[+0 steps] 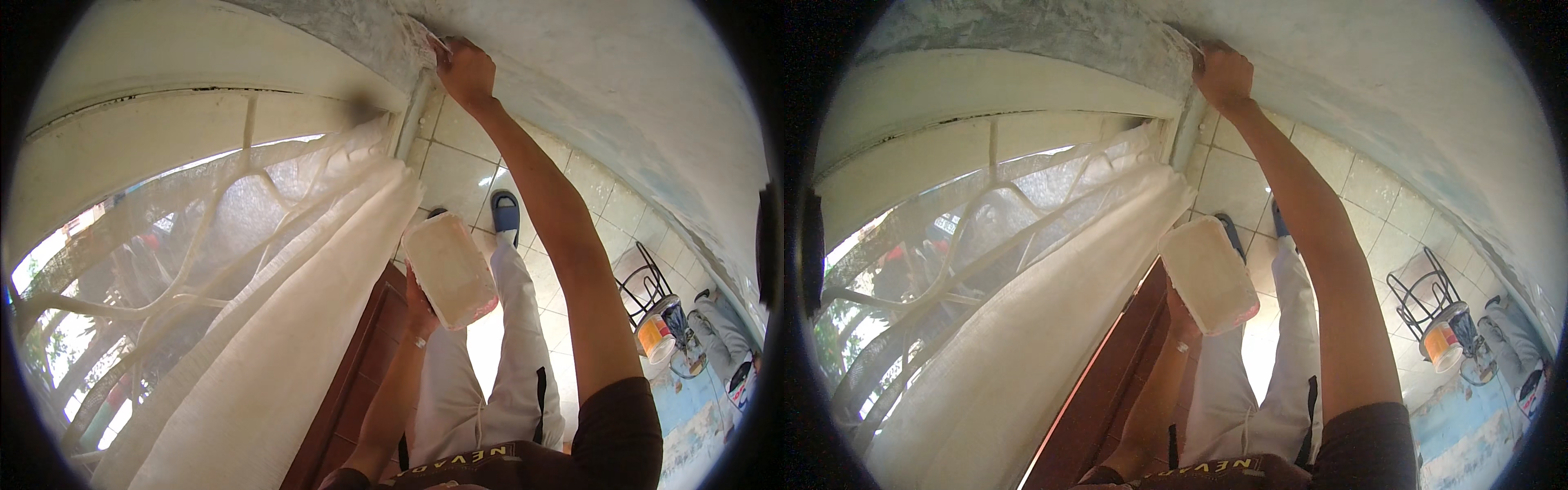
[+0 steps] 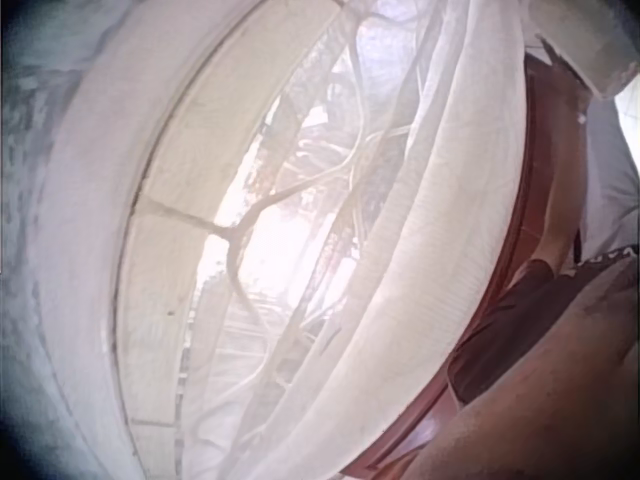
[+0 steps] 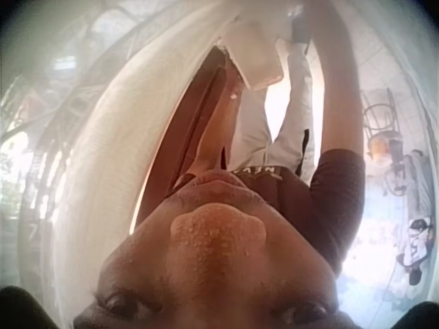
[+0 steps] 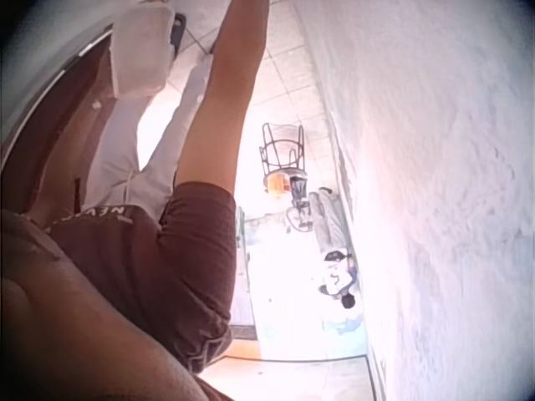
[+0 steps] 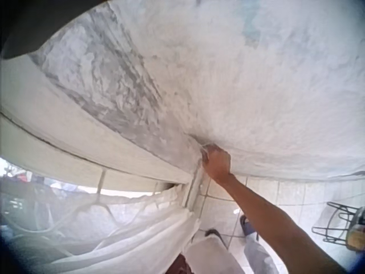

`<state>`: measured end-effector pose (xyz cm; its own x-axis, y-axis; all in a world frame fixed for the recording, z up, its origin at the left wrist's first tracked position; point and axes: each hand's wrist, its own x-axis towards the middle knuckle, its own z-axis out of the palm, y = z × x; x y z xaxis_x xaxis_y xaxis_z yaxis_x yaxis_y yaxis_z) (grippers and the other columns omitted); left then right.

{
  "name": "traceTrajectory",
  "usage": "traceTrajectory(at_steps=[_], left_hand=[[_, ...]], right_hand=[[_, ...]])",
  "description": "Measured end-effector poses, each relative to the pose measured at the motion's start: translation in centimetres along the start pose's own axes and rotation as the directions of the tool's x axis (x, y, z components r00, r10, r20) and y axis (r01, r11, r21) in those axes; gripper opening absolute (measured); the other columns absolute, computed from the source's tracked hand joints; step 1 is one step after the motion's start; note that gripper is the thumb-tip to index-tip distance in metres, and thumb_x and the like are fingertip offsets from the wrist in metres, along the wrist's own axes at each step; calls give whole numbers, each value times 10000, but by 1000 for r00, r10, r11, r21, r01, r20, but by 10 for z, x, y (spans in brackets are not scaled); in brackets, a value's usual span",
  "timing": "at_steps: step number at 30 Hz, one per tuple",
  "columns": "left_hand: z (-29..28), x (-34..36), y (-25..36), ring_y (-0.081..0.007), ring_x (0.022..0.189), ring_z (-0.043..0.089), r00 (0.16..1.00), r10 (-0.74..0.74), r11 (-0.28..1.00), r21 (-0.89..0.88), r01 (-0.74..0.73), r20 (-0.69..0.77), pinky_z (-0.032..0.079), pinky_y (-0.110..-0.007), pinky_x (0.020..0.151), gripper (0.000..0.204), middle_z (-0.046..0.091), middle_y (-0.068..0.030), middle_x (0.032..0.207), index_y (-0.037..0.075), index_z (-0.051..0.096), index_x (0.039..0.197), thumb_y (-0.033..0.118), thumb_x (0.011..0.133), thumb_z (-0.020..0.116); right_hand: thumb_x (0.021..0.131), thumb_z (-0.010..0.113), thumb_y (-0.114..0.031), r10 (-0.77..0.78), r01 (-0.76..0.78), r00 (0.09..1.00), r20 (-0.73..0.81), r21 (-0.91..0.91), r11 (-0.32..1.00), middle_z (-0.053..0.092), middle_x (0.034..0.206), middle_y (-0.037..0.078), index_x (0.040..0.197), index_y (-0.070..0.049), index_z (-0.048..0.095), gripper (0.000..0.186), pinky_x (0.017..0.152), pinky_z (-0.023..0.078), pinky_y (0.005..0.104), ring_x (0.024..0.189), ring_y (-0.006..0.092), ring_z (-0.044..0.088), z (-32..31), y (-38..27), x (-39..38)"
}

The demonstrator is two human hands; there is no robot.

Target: The person applies white putty to the junction of a wall and ceiling using a putty knife, scooping material from a plastic container and smoothing it over the surface.

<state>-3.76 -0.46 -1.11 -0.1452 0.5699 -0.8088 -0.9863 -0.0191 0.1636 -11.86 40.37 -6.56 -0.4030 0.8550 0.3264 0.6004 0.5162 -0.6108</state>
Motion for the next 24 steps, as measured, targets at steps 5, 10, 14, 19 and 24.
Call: traceTrajectory(at_steps=[5,10,14,19,24], left_hand=[[-6,-2,1,-252,1267,594,1000,-5,1000,1,5,-10,509,-461,1069,660,596,-66,1393,133,484,1488,627,1067,363],[-9,-2,-4,-254,1273,590,1000,-7,1000,5,7,-18,506,-464,1072,663,590,-67,1402,136,479,1492,630,1067,359],[-9,0,-9,-256,1278,587,1000,-14,1000,11,14,-11,504,-465,1075,665,585,-67,1409,138,475,1496,631,1066,357],[-9,-1,-10,-258,1285,582,1000,-11,1000,11,11,-20,501,-467,1078,668,578,-68,1418,140,471,1500,634,1066,354],[-9,-2,-10,-261,1291,578,1000,-9,1000,18,9,-25,498,-469,1082,671,572,-69,1427,142,466,1505,636,1066,350]], right_hand=[[931,651,-223,38,-39,998,-42,-19,999,697,837,151,843,-51,670,194,664,552,499,766,396,684,5,-5,1],[927,655,-218,-32,32,999,23,-1,999,704,895,140,915,-69,675,150,677,559,510,780,399,687,14,-8,-2],[943,633,-187,-89,86,992,85,39,996,696,934,112,1019,-106,677,119,682,568,506,794,398,687,21,-13,-17],[950,615,-114,-213,200,968,131,105,974,670,1008,158,1088,-49,646,155,743,576,483,893,402,681,6,-14,-54],[933,612,-58,-149,120,977,153,185,975,637,1078,219,1115,15,617,196,804,570,492,945,429,659,8,10,-62]])
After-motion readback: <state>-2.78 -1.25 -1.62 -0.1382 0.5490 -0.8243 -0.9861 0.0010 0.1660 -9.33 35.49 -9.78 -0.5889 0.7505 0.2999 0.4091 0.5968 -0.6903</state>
